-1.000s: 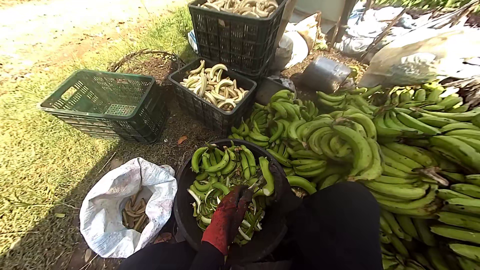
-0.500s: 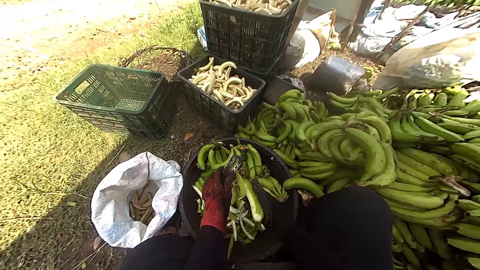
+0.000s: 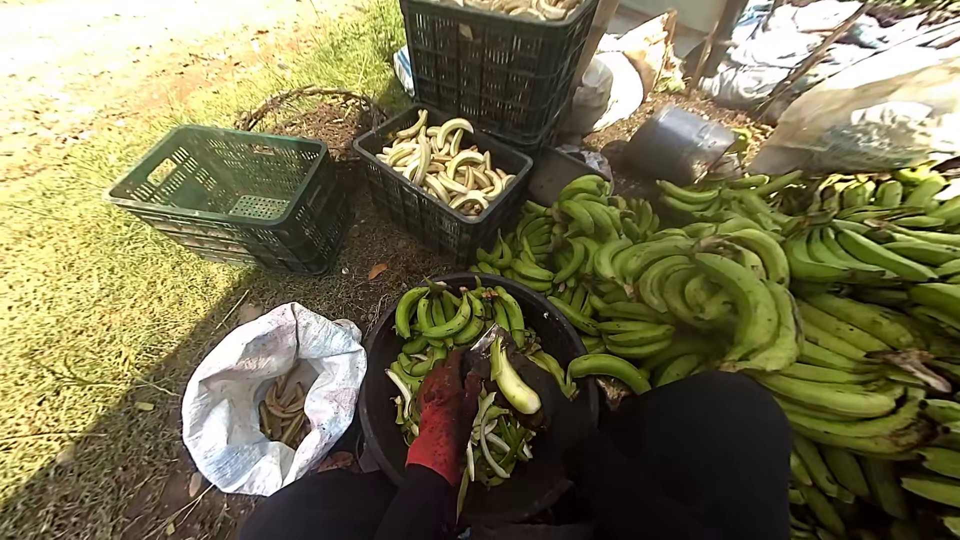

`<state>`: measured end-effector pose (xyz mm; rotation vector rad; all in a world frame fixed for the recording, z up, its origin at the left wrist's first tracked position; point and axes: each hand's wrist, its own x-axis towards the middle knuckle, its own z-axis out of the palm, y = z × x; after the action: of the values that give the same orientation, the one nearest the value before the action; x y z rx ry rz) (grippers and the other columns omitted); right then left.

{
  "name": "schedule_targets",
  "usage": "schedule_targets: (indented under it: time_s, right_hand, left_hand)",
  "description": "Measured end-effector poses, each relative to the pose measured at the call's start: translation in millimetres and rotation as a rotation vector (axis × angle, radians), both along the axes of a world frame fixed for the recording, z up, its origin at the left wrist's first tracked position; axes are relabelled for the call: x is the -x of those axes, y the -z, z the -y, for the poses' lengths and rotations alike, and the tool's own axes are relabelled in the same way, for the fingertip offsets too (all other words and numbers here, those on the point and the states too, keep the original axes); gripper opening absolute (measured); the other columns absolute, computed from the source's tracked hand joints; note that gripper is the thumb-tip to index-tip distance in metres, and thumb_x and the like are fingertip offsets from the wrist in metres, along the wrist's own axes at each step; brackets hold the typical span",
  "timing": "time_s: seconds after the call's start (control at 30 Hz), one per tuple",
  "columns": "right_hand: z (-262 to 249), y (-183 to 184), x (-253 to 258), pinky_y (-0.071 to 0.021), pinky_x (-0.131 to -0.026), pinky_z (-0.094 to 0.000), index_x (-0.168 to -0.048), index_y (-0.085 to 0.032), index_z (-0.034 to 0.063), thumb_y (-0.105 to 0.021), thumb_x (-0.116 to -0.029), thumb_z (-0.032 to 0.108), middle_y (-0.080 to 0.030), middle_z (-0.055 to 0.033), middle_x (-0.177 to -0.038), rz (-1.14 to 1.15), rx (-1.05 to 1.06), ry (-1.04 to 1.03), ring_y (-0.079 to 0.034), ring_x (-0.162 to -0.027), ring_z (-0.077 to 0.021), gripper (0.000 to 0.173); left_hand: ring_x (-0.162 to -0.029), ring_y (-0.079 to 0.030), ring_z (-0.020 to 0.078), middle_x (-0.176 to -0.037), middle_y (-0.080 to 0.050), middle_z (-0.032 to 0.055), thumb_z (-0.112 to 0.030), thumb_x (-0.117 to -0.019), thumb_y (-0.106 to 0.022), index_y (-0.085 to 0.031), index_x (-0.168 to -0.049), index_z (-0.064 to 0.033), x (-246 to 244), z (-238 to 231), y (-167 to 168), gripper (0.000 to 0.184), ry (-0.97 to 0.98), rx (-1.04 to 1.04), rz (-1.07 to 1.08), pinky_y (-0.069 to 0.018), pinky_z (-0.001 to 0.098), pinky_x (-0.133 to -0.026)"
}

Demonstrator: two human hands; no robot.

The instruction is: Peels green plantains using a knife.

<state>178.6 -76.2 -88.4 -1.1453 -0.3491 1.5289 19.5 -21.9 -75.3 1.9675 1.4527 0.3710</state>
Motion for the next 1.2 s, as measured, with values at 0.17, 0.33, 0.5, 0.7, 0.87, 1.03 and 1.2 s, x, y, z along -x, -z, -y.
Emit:
schedule_targets:
  time_s: [0.17,0.33,0.5,0.7,0.87,1.03,1.2]
  right_hand:
    - [8,31,-9,-0.0597,-0.073,-0.0368,-0.143,-0.046,0.0078,-0.032,-0.1103,0.037,-0.068,-0.0110,-0.111,0.135,-0.050,-0.129,-0.069,-0.090,-0.0201,0.046]
    - [-41,15,-21,-0.0581,-0.073,-0.0352,-0.137,-0.048,0.0041,-0.029,-0.1124,0.034,-0.065,-0.0113,-0.105,0.226,-0.117,0.430,-0.066,-0.086,-0.0176,0.043]
    - [-58,-16,-16,-0.0585,-0.078,-0.0396,-0.139,-0.050,0.0013,-0.039,-0.1112,0.036,-0.065,-0.0167,-0.110,0.506,0.125,0.752,-0.067,-0.090,-0.0205,0.046]
    - [-43,-5,-4,-0.0477,-0.100,-0.0325,-0.137,-0.055,-0.0036,-0.038,-0.1112,0.029,-0.063,-0.0181,-0.128,0.653,0.061,0.455,-0.060,-0.113,-0.0170,0.044]
    - [-5,-13,-19,-0.0541,-0.092,-0.0318,-0.136,-0.059,0.0078,-0.042,-0.1088,0.037,-0.069,-0.0056,-0.114,0.534,-0.038,-0.571,-0.065,-0.100,-0.0102,0.044]
    - [-14,33,-35,-0.0616,-0.072,-0.0428,-0.142,-0.049,0.0106,-0.032,-0.1098,0.041,-0.071,-0.0120,-0.111,0.253,-0.033,-0.067,-0.071,-0.089,-0.0239,0.048]
    - [-46,15,-29,-0.0548,-0.061,-0.0344,-0.119,-0.055,0.0039,-0.020,-0.1110,0.048,-0.064,-0.0095,-0.084,0.053,0.027,0.407,-0.062,-0.067,-0.0168,0.057]
  left_hand:
    - [-0.118,-0.065,0.0236,-0.126,-0.069,0.0103,-0.049,-0.1049,-0.049,-0.060,-0.141,-0.0169,5,-9,0,0.050,-0.043,-0.061,0.120,-0.0505,0.0478,-0.106]
    - [-0.116,-0.066,0.0230,-0.123,-0.069,0.0084,-0.052,-0.1031,-0.050,-0.060,-0.143,-0.0208,-9,27,-6,0.051,0.120,-0.007,0.119,-0.0516,0.0485,-0.104]
    - [-0.115,-0.066,0.0295,-0.123,-0.069,0.0133,-0.047,-0.1012,-0.054,-0.059,-0.144,-0.0175,-14,31,-13,0.052,0.066,-0.022,0.068,-0.0518,0.0516,-0.102]
    - [-0.124,-0.063,0.0279,-0.132,-0.066,0.0127,-0.045,-0.1071,-0.044,-0.056,-0.147,-0.0183,-11,7,-7,0.049,0.046,0.099,0.030,-0.0477,0.0516,-0.108]
    - [-0.123,-0.064,0.0205,-0.128,-0.069,0.0058,-0.048,-0.1090,-0.036,-0.064,-0.138,-0.0204,4,-26,13,0.049,0.055,0.017,0.039,-0.0477,0.0475,-0.109]
    - [-0.115,-0.067,0.0207,-0.121,-0.071,0.0063,-0.051,-0.1079,-0.038,-0.064,-0.138,-0.0199,-3,-10,6,0.050,0.116,-0.074,0.099,-0.0519,0.0464,-0.104]
    - [-0.102,-0.069,0.0350,-0.113,-0.071,0.0161,-0.051,-0.0994,-0.052,-0.065,-0.139,-0.0217,-16,22,0,0.051,0.198,-0.254,0.035,-0.0553,0.0566,-0.089]
